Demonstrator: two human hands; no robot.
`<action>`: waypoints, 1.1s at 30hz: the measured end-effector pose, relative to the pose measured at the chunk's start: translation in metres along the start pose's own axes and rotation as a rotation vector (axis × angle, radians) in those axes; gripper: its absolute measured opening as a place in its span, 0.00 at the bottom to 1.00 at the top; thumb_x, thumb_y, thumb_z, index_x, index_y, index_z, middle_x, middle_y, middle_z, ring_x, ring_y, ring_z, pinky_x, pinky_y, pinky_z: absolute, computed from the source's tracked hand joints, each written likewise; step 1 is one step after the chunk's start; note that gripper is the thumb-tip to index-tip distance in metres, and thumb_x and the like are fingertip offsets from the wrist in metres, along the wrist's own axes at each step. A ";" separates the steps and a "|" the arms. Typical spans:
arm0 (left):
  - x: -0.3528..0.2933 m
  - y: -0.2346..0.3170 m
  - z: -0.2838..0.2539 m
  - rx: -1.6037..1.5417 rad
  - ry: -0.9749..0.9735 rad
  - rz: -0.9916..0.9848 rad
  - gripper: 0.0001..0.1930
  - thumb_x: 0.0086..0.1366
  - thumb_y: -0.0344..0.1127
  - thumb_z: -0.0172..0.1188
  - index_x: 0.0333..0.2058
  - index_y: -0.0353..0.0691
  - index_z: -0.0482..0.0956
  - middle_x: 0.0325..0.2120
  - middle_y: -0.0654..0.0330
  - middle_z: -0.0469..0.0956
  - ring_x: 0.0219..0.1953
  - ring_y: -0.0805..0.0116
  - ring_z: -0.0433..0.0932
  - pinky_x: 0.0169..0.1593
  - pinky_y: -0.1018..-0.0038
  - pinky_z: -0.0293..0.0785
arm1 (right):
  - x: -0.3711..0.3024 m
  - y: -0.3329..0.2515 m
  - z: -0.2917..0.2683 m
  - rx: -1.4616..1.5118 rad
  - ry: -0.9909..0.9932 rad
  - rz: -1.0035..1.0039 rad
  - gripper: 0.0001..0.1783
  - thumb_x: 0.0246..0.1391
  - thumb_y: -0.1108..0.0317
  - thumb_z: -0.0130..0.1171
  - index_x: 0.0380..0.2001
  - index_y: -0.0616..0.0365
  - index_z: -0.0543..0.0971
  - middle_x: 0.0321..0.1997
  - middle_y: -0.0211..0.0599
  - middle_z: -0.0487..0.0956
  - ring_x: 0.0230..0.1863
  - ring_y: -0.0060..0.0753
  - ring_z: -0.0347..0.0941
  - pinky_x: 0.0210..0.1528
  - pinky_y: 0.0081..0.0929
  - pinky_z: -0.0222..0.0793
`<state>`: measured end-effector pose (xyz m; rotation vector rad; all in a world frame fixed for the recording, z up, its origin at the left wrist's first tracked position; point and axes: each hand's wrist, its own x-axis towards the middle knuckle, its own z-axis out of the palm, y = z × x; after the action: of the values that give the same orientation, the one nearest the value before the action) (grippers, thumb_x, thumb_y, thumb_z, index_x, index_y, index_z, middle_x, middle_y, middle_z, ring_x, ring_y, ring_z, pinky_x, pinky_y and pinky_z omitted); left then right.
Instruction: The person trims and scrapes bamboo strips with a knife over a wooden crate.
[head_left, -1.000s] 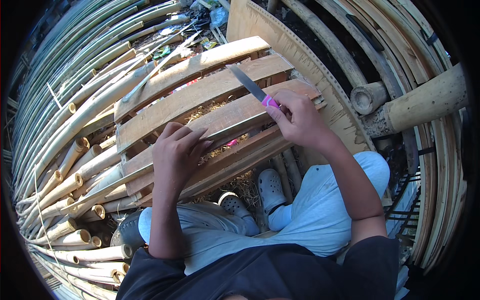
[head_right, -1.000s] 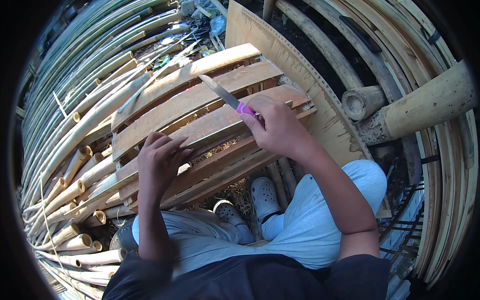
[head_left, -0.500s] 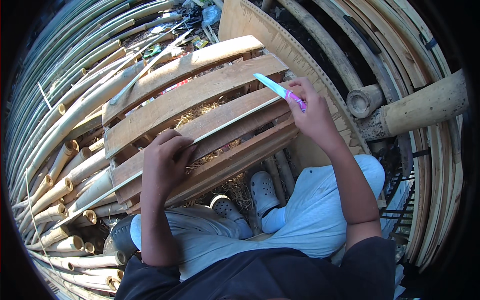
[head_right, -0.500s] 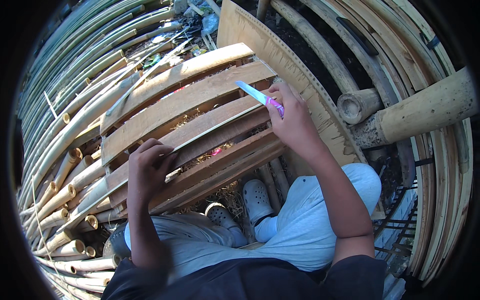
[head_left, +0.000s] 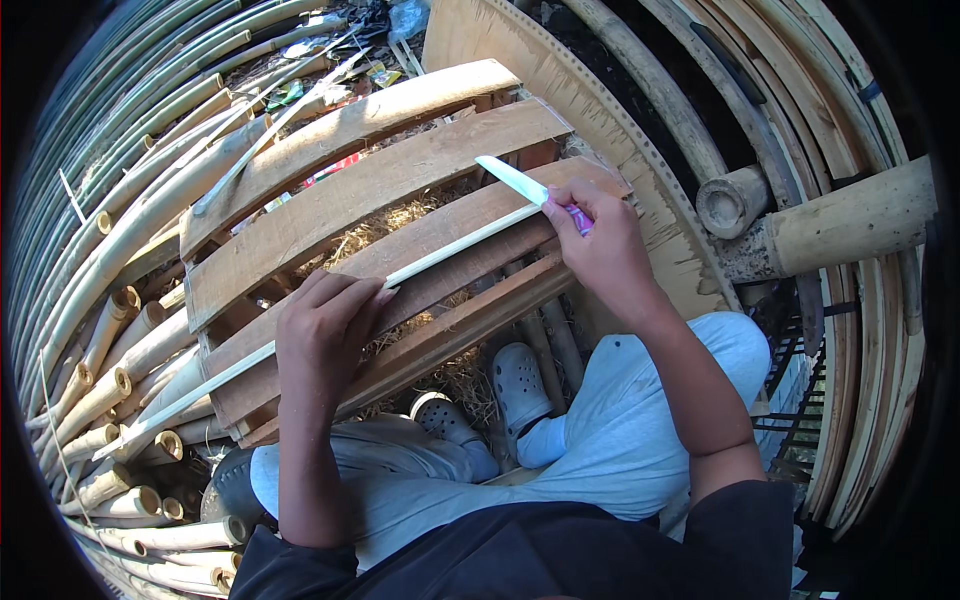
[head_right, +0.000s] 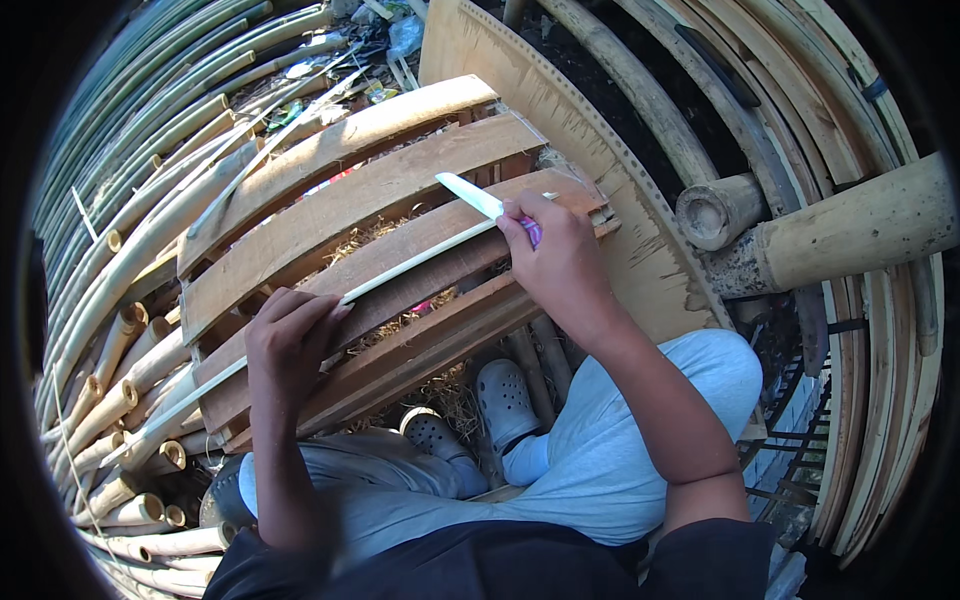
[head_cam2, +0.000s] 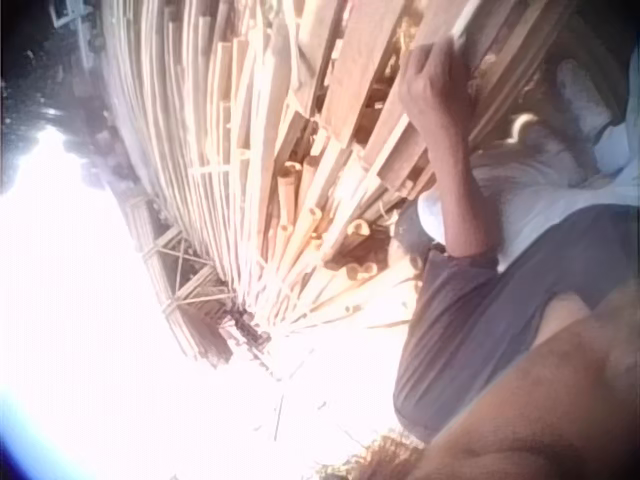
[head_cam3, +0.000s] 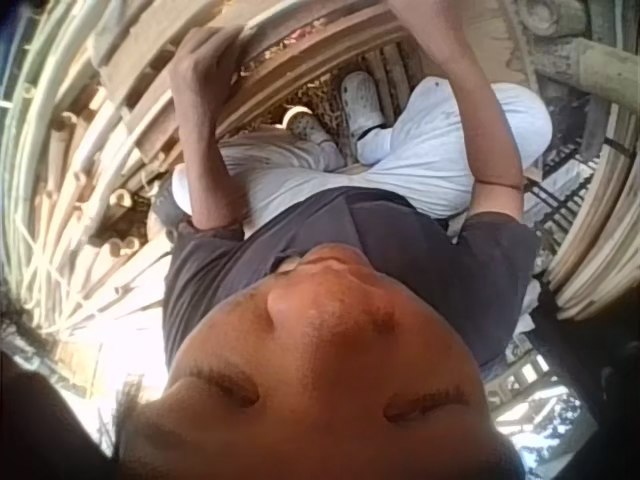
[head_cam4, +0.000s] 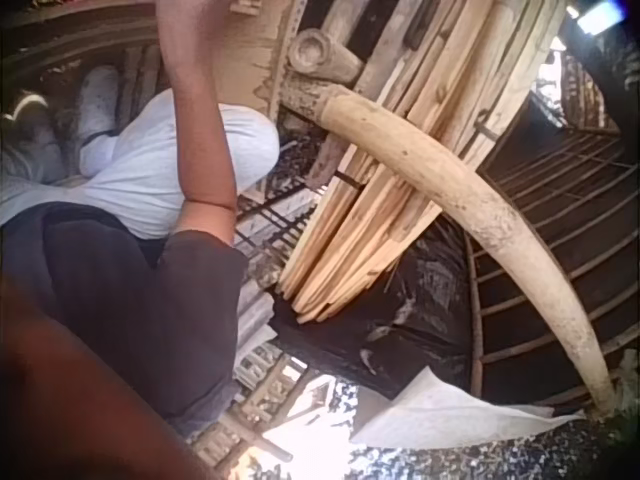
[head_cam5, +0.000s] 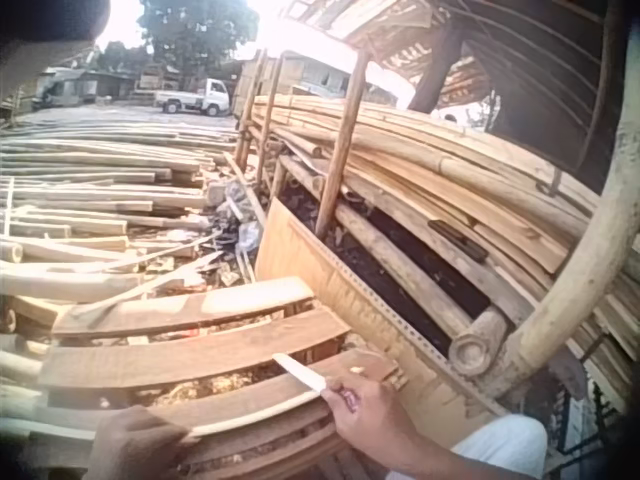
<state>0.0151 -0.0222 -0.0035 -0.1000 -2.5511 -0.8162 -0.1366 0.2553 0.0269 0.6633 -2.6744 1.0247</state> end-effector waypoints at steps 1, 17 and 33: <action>0.000 0.001 0.000 0.015 0.010 -0.010 0.06 0.60 0.33 0.73 0.35 0.39 0.88 0.29 0.58 0.83 0.33 0.58 0.82 0.37 0.64 0.78 | 0.002 0.001 0.000 -0.024 0.045 -0.081 0.06 0.62 0.73 0.63 0.36 0.65 0.79 0.32 0.52 0.81 0.36 0.58 0.80 0.40 0.45 0.74; 0.006 0.000 -0.001 0.006 -0.002 -0.124 0.07 0.62 0.36 0.73 0.36 0.40 0.88 0.28 0.57 0.82 0.32 0.56 0.81 0.35 0.63 0.76 | 0.001 0.000 0.014 -0.043 0.144 -0.012 0.05 0.64 0.73 0.63 0.39 0.64 0.81 0.33 0.55 0.84 0.39 0.62 0.83 0.40 0.45 0.78; 0.002 0.002 0.003 0.034 0.006 -0.027 0.06 0.60 0.34 0.74 0.35 0.41 0.89 0.26 0.59 0.81 0.30 0.61 0.80 0.34 0.66 0.76 | 0.011 -0.003 -0.002 -0.115 0.025 0.045 0.05 0.61 0.75 0.62 0.36 0.67 0.81 0.34 0.58 0.83 0.38 0.62 0.82 0.42 0.48 0.76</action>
<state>0.0129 -0.0191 -0.0037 -0.0521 -2.5645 -0.7811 -0.1448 0.2509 0.0341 0.5664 -2.7134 0.8756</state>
